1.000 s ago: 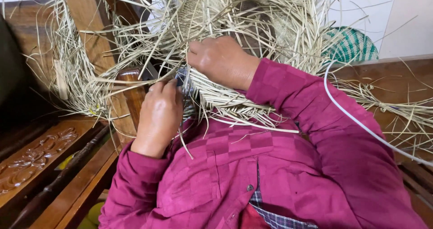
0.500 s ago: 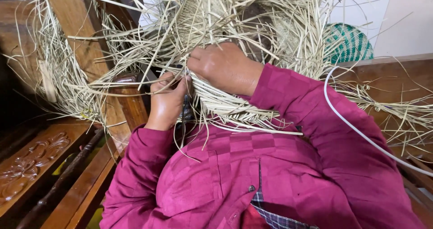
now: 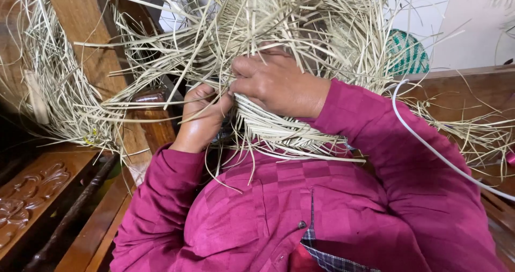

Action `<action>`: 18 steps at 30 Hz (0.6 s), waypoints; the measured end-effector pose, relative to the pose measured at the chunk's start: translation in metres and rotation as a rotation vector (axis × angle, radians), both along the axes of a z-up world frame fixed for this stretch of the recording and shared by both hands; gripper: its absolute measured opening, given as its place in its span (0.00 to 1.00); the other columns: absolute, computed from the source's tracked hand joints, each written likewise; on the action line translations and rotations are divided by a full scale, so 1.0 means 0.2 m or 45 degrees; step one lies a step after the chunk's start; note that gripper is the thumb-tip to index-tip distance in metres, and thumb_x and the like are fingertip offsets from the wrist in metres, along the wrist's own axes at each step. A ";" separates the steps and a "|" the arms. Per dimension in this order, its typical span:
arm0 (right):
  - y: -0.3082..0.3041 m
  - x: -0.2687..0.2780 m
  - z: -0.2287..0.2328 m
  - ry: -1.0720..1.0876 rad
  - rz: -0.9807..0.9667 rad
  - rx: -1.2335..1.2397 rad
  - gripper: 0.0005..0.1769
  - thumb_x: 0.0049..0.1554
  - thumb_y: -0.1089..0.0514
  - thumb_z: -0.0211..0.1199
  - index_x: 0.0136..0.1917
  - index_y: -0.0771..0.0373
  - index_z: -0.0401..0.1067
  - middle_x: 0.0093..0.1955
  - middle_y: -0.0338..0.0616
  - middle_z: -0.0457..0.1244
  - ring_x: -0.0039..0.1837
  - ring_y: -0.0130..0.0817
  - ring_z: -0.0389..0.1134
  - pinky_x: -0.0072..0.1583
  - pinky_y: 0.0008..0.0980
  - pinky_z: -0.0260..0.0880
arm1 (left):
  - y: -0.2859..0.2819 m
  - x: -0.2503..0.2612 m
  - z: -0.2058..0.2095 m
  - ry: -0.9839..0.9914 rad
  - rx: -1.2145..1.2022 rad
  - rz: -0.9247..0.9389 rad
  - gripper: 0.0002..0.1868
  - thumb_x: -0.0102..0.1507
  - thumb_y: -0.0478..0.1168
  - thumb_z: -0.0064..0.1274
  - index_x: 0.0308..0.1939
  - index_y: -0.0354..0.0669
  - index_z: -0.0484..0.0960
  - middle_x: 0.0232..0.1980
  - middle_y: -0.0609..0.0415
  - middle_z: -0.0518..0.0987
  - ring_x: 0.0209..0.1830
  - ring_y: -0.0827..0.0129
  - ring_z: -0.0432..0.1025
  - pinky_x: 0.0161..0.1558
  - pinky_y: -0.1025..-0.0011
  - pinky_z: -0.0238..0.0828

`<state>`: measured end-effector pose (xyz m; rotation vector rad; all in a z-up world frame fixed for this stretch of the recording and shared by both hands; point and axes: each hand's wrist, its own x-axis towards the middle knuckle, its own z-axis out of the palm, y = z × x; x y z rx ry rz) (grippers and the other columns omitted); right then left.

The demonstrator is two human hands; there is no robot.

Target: A person is manually weaving a hat using dried straw strands.

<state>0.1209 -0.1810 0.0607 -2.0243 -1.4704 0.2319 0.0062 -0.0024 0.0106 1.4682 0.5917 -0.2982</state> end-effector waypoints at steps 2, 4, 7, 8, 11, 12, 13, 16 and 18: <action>0.02 -0.01 -0.02 0.000 -0.039 -0.013 0.04 0.64 0.59 0.57 0.48 0.55 0.73 0.48 0.42 0.58 0.42 0.43 0.68 0.42 0.42 0.72 | 0.03 -0.06 -0.11 -0.045 0.059 -0.004 0.03 0.60 0.28 0.60 0.35 0.29 0.82 0.28 0.51 0.79 0.29 0.78 0.69 0.40 0.72 0.73; 0.05 -0.01 -0.01 0.005 -0.074 -0.026 0.06 0.64 0.59 0.58 0.48 0.53 0.76 0.45 0.39 0.56 0.40 0.39 0.67 0.41 0.38 0.71 | 0.03 -0.09 -0.14 -0.086 0.119 -0.004 0.03 0.61 0.28 0.60 0.35 0.29 0.82 0.28 0.48 0.80 0.30 0.75 0.70 0.41 0.69 0.73; 0.09 -0.01 0.02 0.236 -0.066 -0.298 0.07 0.64 0.55 0.56 0.53 0.49 0.75 0.50 0.38 0.54 0.46 0.45 0.63 0.45 0.48 0.62 | 0.01 -0.08 -0.07 -0.161 0.339 -0.106 0.06 0.61 0.34 0.65 0.36 0.34 0.86 0.31 0.42 0.83 0.34 0.64 0.78 0.44 0.60 0.75; 0.10 -0.01 0.03 0.283 -0.060 -0.313 0.07 0.64 0.53 0.57 0.54 0.51 0.74 0.50 0.40 0.55 0.48 0.51 0.64 0.48 0.53 0.61 | 0.02 -0.08 -0.07 -0.149 0.295 -0.086 0.03 0.60 0.33 0.63 0.34 0.36 0.86 0.30 0.48 0.82 0.33 0.71 0.74 0.42 0.66 0.75; 0.14 0.00 0.00 0.403 -0.069 -0.302 0.06 0.63 0.52 0.61 0.52 0.51 0.74 0.52 0.41 0.57 0.54 0.56 0.64 0.55 0.59 0.57 | 0.04 -0.11 -0.11 -0.169 0.223 -0.053 0.04 0.60 0.31 0.60 0.30 0.36 0.86 0.29 0.49 0.83 0.33 0.77 0.69 0.41 0.69 0.74; 0.15 0.00 -0.03 0.478 -0.088 -0.271 0.04 0.62 0.52 0.62 0.50 0.50 0.74 0.53 0.40 0.58 0.59 0.55 0.64 0.60 0.61 0.55 | 0.04 -0.12 -0.13 -0.199 0.200 -0.043 0.04 0.60 0.30 0.60 0.29 0.33 0.86 0.29 0.43 0.83 0.34 0.76 0.69 0.41 0.67 0.75; 0.15 0.00 -0.01 0.476 -0.085 -0.273 0.04 0.62 0.52 0.62 0.50 0.50 0.74 0.53 0.40 0.58 0.59 0.55 0.64 0.60 0.61 0.55 | 0.03 -0.11 -0.13 -0.200 0.199 -0.040 0.04 0.60 0.30 0.60 0.29 0.33 0.86 0.29 0.43 0.83 0.34 0.76 0.69 0.41 0.67 0.75; 0.13 0.01 0.01 0.619 -0.109 -0.283 0.03 0.62 0.52 0.64 0.47 0.51 0.74 0.54 0.42 0.60 0.61 0.54 0.63 0.61 0.62 0.54 | 0.02 -0.06 -0.09 -0.192 0.227 -0.012 0.06 0.62 0.34 0.61 0.31 0.34 0.85 0.27 0.49 0.80 0.31 0.73 0.71 0.37 0.67 0.71; 0.08 0.00 -0.02 0.545 0.012 -0.017 0.03 0.62 0.57 0.64 0.49 0.55 0.74 0.57 0.47 0.58 0.57 0.57 0.66 0.54 0.58 0.66 | 0.03 -0.02 0.01 -0.198 0.026 -0.082 0.03 0.66 0.32 0.58 0.39 0.35 0.84 0.33 0.48 0.84 0.34 0.67 0.79 0.45 0.67 0.79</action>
